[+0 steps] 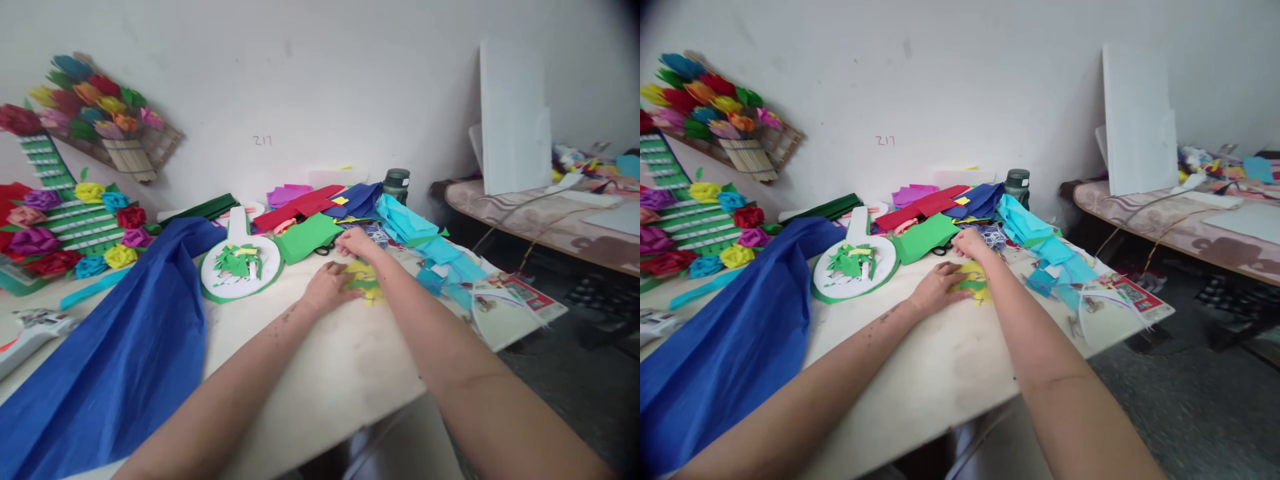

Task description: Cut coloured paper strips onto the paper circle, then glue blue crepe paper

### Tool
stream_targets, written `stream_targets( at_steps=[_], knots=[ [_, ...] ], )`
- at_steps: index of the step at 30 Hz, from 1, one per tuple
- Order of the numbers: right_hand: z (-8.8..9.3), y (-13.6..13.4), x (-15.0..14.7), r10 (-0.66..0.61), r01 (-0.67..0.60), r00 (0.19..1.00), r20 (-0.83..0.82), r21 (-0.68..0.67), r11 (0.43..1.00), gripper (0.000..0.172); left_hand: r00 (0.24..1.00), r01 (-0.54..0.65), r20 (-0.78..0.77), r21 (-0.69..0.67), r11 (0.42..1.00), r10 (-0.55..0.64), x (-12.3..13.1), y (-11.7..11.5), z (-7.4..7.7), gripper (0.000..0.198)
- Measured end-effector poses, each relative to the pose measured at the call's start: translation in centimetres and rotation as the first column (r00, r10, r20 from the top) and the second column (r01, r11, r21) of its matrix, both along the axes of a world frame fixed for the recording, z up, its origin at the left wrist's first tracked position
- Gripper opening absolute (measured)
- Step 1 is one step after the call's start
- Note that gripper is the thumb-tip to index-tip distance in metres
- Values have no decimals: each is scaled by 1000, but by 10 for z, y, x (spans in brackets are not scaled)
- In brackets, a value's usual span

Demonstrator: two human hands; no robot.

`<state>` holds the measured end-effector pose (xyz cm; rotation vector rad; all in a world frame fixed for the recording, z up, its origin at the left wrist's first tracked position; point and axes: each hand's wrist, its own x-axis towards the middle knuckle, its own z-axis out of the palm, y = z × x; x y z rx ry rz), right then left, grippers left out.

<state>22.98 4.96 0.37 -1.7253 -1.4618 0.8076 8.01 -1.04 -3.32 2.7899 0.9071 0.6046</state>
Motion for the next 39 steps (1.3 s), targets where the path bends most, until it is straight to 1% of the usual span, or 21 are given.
stream_targets(
  at_steps=[1, 3, 5, 8, 10, 12, 15, 17, 19, 21, 23, 25, 27, 29, 31, 33, 34, 36, 38, 39],
  knots=[
    [-1, 1, 0, 1, -1, 1000, 5, -9, 1000, 10, 1000, 11, 27, 30, 999, -12, -2, 3, 0, 42],
    [-1, 2, -1, 9, -9, 1000, 18, -9, 1000, 11, 997, -12, 72, 71, 997, 7, -8, 9, 2, 31],
    [0, 0, -2, 14, -14, 999, 29, 0, 1000, 11, 994, -60, 100, 92, 994, 51, -14, 15, 4, 23],
    [6, -5, -2, 36, -36, 996, 76, -8, 999, 11, 984, -125, 140, 87, 988, 112, -23, 22, 4, 13],
    [10, -8, 1, 101, -97, 986, 134, -39, 995, 11, 977, -142, 172, 71, 987, 128, -29, 25, 4, 11],
    [15, -11, 5, 223, -209, 951, 214, -88, 974, 18, 972, -138, 200, 51, 989, 125, -34, 27, 4, 9],
    [19, -15, 9, 416, -383, 840, 350, -162, 910, 32, 970, -104, 223, 1, 995, 101, -42, 28, 5, 10],
    [21, -16, 9, 468, -420, 776, 423, -206, 884, 40, 972, -79, 218, -36, 996, 85, -46, 28, 7, 15],
    [21, -18, 7, 464, -392, 752, 469, -248, 886, 44, 977, -59, 204, -59, 997, 70, -49, 27, 9, 17],
    [21, -19, 5, 457, -358, 734, 502, -285, 889, 40, 978, -47, 198, -61, 997, 59, -50, 26, 10, 17],
    [22, -19, 5, 467, -357, 710, 526, -303, 884, 29, 977, -57, 201, -50, 997, 66, -50, 25, 10, 19],
    [22, -19, 7, 465, -386, 707, 534, -260, 885, 16, 975, -92, 199, -45, 995, 100, -50, 25, 10, 23],
    [22, -17, 12, 417, -410, 754, 507, -132, 902, 10, 972, -122, 197, -49, 991, 129, -50, 25, 10, 27],
    [21, -14, 15, 330, -390, 841, 428, 58, 919, 8, 967, -134, 212, -52, 990, 143, -50, 26, 9, 29],
    [19, -11, 17, 222, -296, 931, 288, 244, 924, 8, 960, -140, 238, -51, 989, 148, -50, 27, 7, 29],
    [18, -8, 17, 114, -149, 987, 110, 393, 908, 12, 953, -137, 266, -54, 989, 147, -50, 28, 6, 28],
    [18, -7, 16, 81, -82, 997, 21, 442, 894, 14, 949, -129, 282, -62, 990, 141, -49, 28, 5, 27],
    [17, -6, 15, 73, -3, 989, -125, 486, 874, 17, 940, -102, 316, -93, 990, 127, -49, 27, 6, 25],
    [16, -6, 15, 120, -1, 968, -222, 473, 881, 22, 927, -110, 344, -134, 985, 150, -49, 25, 8, 26],
    [16, -6, 16, 154, -22, 954, -258, 451, 893, 24, 917, -135, 354, -153, 979, 182, -48, 23, 9, 27]
  ],
)
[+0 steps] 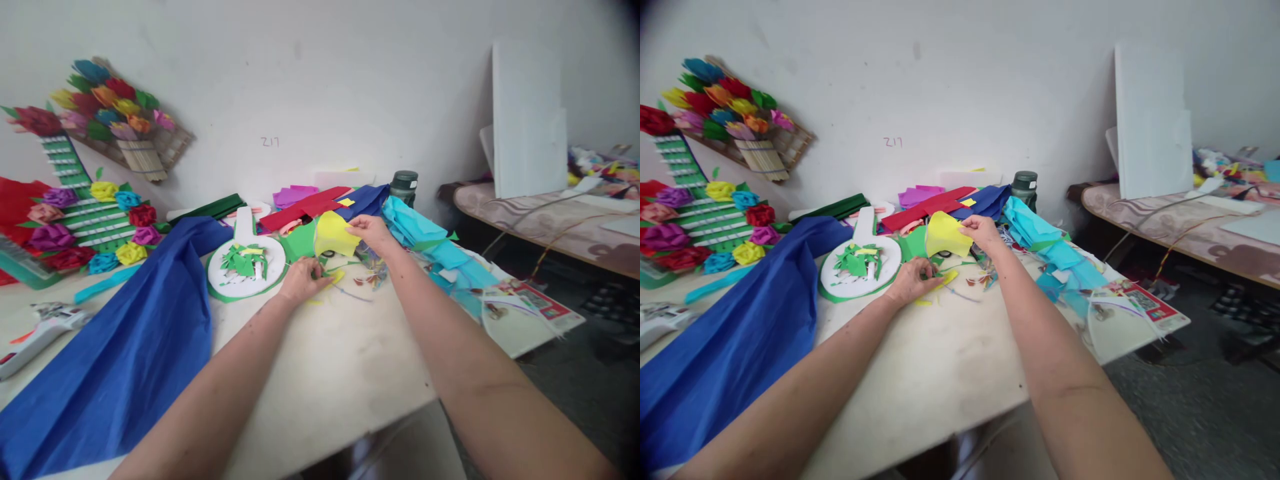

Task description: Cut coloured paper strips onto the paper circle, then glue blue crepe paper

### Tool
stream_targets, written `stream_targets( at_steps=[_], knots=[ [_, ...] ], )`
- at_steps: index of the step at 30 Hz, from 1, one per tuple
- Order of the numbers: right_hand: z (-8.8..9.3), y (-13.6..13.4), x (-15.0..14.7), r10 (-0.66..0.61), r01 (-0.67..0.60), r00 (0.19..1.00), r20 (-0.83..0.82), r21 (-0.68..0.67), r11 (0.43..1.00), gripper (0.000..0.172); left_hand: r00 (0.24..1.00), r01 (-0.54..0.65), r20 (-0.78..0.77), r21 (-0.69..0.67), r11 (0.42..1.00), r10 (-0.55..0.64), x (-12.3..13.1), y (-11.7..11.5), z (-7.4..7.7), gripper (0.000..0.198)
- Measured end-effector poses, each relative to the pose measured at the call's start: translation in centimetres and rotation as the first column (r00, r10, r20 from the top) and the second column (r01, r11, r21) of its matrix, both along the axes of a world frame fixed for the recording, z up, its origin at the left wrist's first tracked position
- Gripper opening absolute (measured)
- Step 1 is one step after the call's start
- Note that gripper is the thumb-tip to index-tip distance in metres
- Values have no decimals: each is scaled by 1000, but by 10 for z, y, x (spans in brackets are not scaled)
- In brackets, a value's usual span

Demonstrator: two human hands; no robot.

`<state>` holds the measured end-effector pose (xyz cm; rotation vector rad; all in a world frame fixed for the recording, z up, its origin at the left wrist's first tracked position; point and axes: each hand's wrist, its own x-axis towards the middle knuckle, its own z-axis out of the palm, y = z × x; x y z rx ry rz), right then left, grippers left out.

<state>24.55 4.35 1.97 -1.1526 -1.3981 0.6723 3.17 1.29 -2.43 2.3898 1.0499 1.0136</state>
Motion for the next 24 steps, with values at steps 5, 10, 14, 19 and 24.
stream_targets(
  at_steps=[5, 10, 14, 19, 24],
  knots=[
    [2, -6, 9, 242, -250, 968, -63, -237, 939, 27, 945, -231, 212, -110, 967, 250, 2, 0, 3, 35],
    [6, -8, 9, 243, -249, 968, -64, -353, 902, 21, 890, -67, 420, -262, 963, 177, 4, 15, -6, 30],
    [9, 3, -4, 9, -58, 988, -157, -307, 950, 15, 928, -41, 342, -295, 955, 146, 6, 19, -10, 11],
    [13, 26, -24, -273, 173, 901, -338, -298, 939, 19, 972, -47, 209, -285, 957, 110, 6, 11, -6, 11],
    [18, 53, -38, -372, 265, 832, -412, -293, 919, 33, 996, -50, 64, -145, 988, 59, 6, 7, -3, 12]
  ],
)
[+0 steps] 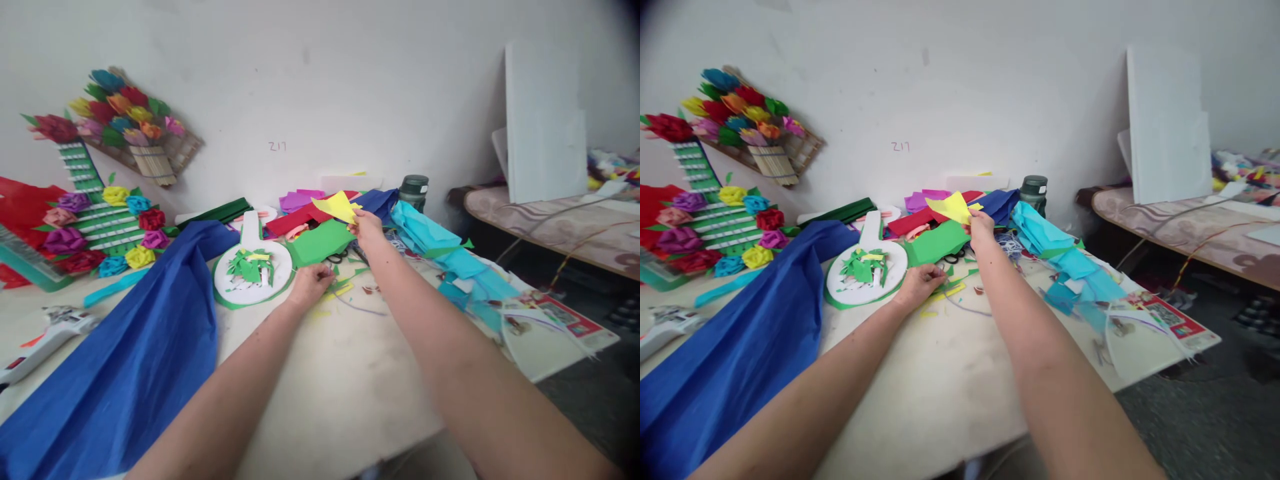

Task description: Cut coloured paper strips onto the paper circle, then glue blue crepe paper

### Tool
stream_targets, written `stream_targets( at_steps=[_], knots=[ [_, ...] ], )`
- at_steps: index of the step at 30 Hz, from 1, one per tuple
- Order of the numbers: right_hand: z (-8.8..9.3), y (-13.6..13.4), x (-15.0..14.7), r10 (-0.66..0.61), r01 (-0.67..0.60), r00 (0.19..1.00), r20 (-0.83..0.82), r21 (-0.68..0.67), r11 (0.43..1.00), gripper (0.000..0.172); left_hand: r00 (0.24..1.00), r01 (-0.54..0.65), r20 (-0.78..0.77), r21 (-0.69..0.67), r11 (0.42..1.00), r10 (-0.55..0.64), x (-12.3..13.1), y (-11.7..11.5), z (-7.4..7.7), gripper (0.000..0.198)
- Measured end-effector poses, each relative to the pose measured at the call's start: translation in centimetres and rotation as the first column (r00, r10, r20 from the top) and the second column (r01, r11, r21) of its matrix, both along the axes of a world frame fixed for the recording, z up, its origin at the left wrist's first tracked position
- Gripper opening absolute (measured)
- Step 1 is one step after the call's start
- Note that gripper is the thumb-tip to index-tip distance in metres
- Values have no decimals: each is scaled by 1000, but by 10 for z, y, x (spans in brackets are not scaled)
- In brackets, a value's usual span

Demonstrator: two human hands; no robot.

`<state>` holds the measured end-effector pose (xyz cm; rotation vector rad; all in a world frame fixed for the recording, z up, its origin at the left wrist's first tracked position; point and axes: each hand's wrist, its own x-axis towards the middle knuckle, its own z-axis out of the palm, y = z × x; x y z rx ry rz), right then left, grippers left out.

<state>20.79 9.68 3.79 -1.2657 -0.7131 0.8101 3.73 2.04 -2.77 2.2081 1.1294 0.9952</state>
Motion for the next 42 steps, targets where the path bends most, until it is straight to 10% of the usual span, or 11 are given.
stream_targets(
  at_steps=[9, 14, 24, 32, 37, 42],
  knots=[
    [16, 5, -12, 283, -265, 939, 195, -109, 958, 49, 987, 91, -147, 160, 983, -68, 0, -10, 10, 45],
    [14, -20, -8, 308, -263, 887, 344, -170, 950, 19, 951, 102, -308, 228, 968, -27, 4, -14, 6, 78],
    [-3, -49, 1, 464, -411, 820, 335, -219, 885, 6, 849, 104, -521, 325, 940, 86, 15, -17, 7, 22],
    [-8, -50, -15, 416, -371, 854, 312, -196, 908, 7, 976, -212, -27, 120, 970, 216, -2, 4, 7, 24],
    [-7, -45, -43, 478, -451, 823, 307, -159, 878, 6, 890, -221, 394, -67, 973, 229, -35, 19, 34, 26],
    [4, -40, -81, 557, -562, 777, 292, -76, 824, 12, 849, -353, 390, -84, 932, 357, -85, 28, 65, 32]
  ],
)
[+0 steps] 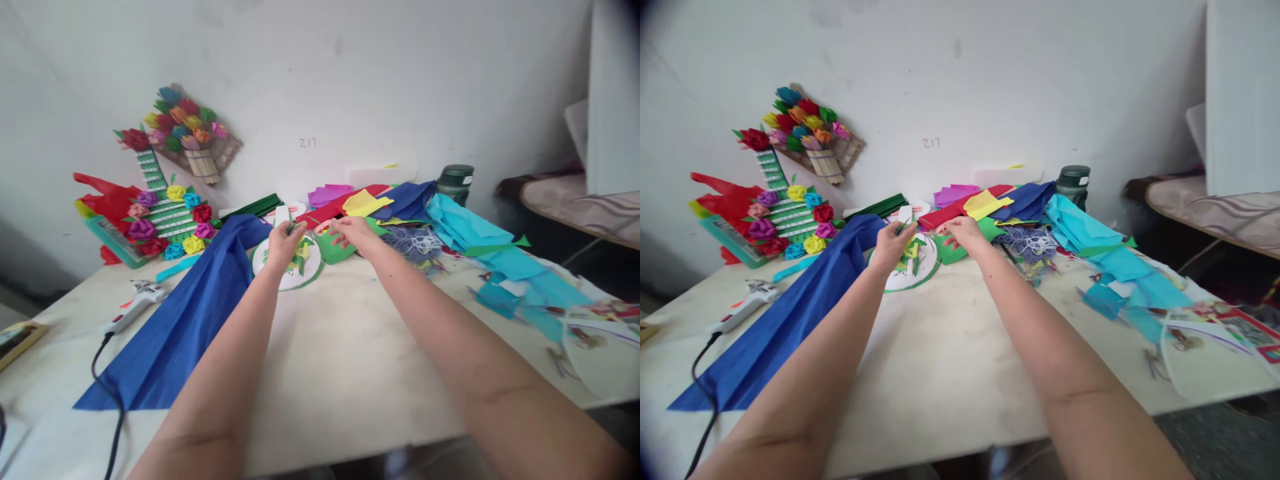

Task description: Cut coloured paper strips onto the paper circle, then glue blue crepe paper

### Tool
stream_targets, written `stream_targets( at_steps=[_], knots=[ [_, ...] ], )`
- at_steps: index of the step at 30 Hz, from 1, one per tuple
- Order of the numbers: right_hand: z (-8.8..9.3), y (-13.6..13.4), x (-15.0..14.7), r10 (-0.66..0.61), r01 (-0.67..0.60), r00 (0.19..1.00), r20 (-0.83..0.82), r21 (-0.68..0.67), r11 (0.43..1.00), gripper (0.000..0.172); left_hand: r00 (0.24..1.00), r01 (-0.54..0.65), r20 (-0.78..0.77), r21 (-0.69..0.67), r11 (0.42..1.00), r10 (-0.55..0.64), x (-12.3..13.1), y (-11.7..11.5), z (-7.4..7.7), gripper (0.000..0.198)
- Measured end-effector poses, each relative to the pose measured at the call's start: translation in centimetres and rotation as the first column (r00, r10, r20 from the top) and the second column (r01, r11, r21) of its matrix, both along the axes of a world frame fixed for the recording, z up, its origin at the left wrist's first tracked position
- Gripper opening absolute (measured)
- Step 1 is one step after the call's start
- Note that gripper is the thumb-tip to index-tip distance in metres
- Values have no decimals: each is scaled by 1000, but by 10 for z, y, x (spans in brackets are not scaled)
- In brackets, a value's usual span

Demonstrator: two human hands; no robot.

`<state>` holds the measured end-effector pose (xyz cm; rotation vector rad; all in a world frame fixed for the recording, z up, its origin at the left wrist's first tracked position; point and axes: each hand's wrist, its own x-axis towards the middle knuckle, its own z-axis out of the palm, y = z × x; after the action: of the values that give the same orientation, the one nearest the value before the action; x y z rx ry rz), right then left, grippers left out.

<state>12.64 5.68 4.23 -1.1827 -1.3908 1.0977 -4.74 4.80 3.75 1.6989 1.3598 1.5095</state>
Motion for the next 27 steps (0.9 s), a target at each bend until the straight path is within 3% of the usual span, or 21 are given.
stream_targets(
  at_steps=[4, 10, 12, 16, 18, 22, 27],
  knots=[
    [6, 1, -33, 81, -78, 989, -121, 33, 996, 24, 971, -149, -167, 129, 980, 169, -32, 8, 5, 33],
    [6, 6, -69, 154, -162, 952, -264, -7, 987, 52, 928, -199, -269, 225, 954, 257, -45, 15, -17, 36],
    [4, 10, -75, 143, -145, 940, -308, 17, 989, 46, 895, -222, -337, 231, 947, 292, -45, 16, -22, 37],
    [-4, 18, -81, 97, -76, 930, -356, 71, 995, 14, 834, -296, -409, 232, 926, 369, -46, 16, -23, 38],
    [-9, 20, -82, 65, -37, 950, -306, 95, 995, 11, 825, -318, -413, 225, 921, 386, -46, 17, -22, 39],
    [-21, 27, -81, 0, 13, 996, -86, 146, 989, 21, 818, -359, -414, 175, 917, 399, -49, 23, -24, 41],
    [-38, 38, -79, -67, 13, 978, 197, 261, 965, 21, 779, -425, -457, 117, 898, 429, -52, 26, -27, 44]
  ],
)
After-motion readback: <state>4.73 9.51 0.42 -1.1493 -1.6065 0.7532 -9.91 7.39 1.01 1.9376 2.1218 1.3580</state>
